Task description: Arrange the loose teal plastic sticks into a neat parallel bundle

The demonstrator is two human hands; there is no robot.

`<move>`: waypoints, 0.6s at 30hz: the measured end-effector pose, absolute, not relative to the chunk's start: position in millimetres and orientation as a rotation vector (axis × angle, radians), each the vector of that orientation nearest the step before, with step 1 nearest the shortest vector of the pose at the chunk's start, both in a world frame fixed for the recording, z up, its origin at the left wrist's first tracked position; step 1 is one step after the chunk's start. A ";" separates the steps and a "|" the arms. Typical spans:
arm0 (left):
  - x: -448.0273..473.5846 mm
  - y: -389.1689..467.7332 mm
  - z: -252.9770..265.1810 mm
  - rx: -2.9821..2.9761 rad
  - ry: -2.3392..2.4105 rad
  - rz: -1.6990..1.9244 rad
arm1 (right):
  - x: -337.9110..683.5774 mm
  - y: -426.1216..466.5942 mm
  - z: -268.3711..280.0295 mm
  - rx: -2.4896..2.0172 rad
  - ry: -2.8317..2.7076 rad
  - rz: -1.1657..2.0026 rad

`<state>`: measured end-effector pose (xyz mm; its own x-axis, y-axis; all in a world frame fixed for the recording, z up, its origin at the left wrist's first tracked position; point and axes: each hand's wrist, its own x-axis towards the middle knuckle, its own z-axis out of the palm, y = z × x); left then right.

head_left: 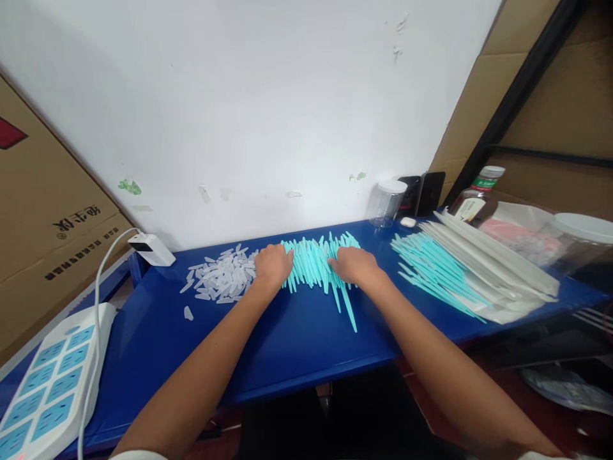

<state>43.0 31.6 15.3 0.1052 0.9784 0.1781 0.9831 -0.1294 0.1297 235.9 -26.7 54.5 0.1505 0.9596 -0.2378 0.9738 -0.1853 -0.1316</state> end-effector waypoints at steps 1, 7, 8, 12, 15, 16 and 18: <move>42.2 30.9 15.8 -2.310 -2.041 -0.329 | 238.4 -34.1 55.5 2.362 1.989 -0.385; 37.5 26.4 15.1 -2.255 -1.957 -0.337 | 247.9 -91.3 48.8 2.354 2.047 -0.321; 36.4 26.5 13.3 -2.253 -1.934 -0.356 | 247.0 -98.7 45.8 2.324 2.049 -0.344; 32.7 30.8 2.3 -2.288 -1.726 -0.529 | 239.7 -116.1 36.1 2.254 2.065 -0.419; 30.4 34.8 -4.6 -2.338 -1.623 -0.634 | 237.4 -125.5 35.3 2.236 2.065 -0.463; 29.3 35.5 -5.5 -2.351 -1.614 -0.641 | 238.4 -129.0 36.3 2.233 2.065 -0.477; 26.1 35.3 -4.5 -2.428 -1.540 -0.649 | 243.4 -134.6 39.8 2.248 2.068 -0.485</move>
